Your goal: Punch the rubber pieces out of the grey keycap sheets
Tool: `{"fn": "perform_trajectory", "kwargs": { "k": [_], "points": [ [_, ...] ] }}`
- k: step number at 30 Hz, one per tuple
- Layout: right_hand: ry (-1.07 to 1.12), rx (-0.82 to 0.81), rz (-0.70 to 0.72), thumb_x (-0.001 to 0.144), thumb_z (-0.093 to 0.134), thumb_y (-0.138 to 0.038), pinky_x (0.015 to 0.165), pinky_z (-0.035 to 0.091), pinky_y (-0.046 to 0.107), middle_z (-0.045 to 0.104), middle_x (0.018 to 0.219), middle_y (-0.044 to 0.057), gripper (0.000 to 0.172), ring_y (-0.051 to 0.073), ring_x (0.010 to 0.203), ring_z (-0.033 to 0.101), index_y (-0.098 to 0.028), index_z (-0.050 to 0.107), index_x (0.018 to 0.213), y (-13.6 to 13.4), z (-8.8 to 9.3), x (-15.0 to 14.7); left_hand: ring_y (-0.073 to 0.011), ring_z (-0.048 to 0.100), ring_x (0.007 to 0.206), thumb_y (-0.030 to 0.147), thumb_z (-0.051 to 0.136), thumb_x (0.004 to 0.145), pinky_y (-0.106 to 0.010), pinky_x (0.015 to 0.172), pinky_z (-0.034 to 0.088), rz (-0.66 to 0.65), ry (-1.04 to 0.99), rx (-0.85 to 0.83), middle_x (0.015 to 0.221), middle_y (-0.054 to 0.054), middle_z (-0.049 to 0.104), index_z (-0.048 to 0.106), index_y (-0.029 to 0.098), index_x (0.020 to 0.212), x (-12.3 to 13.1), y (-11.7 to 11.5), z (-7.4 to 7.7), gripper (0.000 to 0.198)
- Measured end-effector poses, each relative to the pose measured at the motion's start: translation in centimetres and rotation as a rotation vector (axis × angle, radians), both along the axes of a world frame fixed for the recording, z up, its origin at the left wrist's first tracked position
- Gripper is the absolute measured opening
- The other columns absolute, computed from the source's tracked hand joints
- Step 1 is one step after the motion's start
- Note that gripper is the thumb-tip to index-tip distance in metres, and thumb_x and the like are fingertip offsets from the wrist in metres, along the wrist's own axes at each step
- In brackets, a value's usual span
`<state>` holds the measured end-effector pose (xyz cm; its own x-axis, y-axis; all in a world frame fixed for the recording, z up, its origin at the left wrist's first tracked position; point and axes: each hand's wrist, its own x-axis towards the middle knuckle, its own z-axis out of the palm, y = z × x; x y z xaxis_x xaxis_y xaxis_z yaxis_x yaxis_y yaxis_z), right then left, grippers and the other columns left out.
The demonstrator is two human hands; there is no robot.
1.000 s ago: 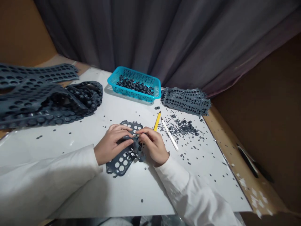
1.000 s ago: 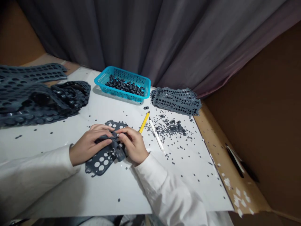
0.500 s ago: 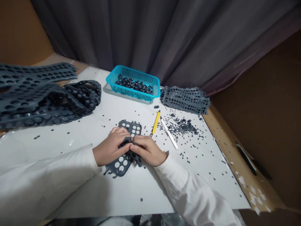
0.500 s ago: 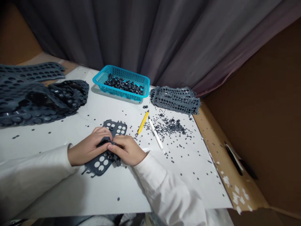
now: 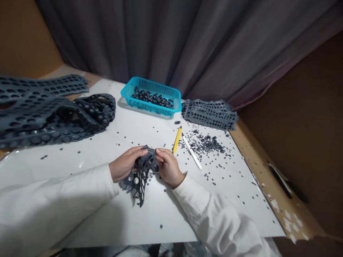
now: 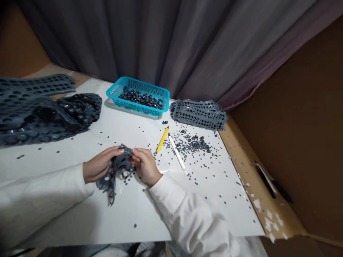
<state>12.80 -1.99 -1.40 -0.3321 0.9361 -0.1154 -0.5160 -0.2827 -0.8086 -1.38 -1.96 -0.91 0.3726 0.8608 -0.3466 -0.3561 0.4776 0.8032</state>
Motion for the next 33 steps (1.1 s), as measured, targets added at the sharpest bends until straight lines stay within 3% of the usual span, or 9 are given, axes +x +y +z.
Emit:
{"fn": "perform_trajectory", "kwargs": {
  "k": [4,8,15,20,26,29,33],
  "points": [
    [0.086,-0.088,-0.105,0.069,0.059,-0.026,0.043,0.017,0.021,0.019,0.045,-0.008,0.036,0.006,0.041,0.017,-0.019,0.032,0.047,0.2,0.0,-0.5,-0.0136,0.06,0.059,0.025,0.062,0.073,-0.021,0.056,0.045,0.075,-0.027,-0.075,0.067,-0.002,0.067,0.066,0.014,0.079,0.5,0.1,0.2,0.013],
    [0.111,-0.16,-0.165,0.065,0.06,-0.029,0.041,0.019,0.021,0.018,0.044,-0.008,0.04,0.007,0.041,0.017,-0.02,0.027,0.046,0.3,0.7,-0.8,-0.0134,0.056,0.048,0.028,0.058,0.076,-0.022,0.044,0.041,0.036,-0.083,-0.125,0.064,-0.004,0.068,0.067,0.013,0.085,0.7,0.2,0.5,0.02],
    [0.124,-0.195,-0.106,0.061,0.057,-0.036,0.037,0.018,0.021,0.015,0.042,-0.008,0.045,0.006,0.04,0.013,-0.021,0.018,0.043,0.3,1.8,-0.8,-0.0148,0.053,0.04,0.037,0.052,0.078,-0.025,0.039,0.04,-0.002,-0.09,-0.189,0.054,-0.004,0.065,0.067,0.014,0.082,0.7,-0.1,1.5,0.028],
    [0.146,-0.207,-0.024,0.064,0.053,-0.04,0.035,0.019,0.021,0.017,0.041,-0.007,0.045,0.007,0.037,0.018,-0.022,0.016,0.045,0.4,1.6,-1.3,-0.0144,0.054,0.043,0.032,0.05,0.077,-0.023,0.039,0.039,0.042,-0.101,-0.214,0.056,-0.004,0.063,0.066,0.014,0.075,0.8,-0.4,2.6,0.025],
    [-0.14,0.061,0.012,0.067,0.058,-0.036,0.04,0.018,0.022,0.02,0.044,-0.007,0.037,0.007,0.042,0.018,-0.02,0.033,0.046,0.6,1.3,-0.7,-0.0159,0.059,0.064,0.03,0.064,0.07,-0.023,0.06,0.046,0.129,0.136,0.082,0.065,-0.001,0.065,0.065,0.016,0.075,-0.1,-0.1,1.9,0.014],
    [-0.278,0.146,0.055,0.07,0.055,-0.038,0.043,0.017,0.023,0.026,0.046,-0.005,0.034,0.008,0.046,0.022,-0.018,0.038,0.048,0.2,1.5,0.2,-0.0186,0.058,0.073,0.034,0.063,0.071,-0.026,0.067,0.044,0.026,0.222,0.228,0.07,-0.003,0.066,0.066,0.016,0.071,-0.8,0.0,2.0,0.018],
    [-0.344,0.208,0.137,0.074,0.049,-0.037,0.045,0.02,0.024,0.028,0.047,-0.005,0.034,0.008,0.047,0.025,-0.018,0.038,0.049,-0.3,1.9,0.9,-0.0162,0.051,0.063,0.037,0.058,0.073,-0.026,0.059,0.04,-0.151,0.337,0.369,0.063,-0.002,0.059,0.061,0.015,0.065,-1.4,0.0,3.0,0.024]
  ]
}}
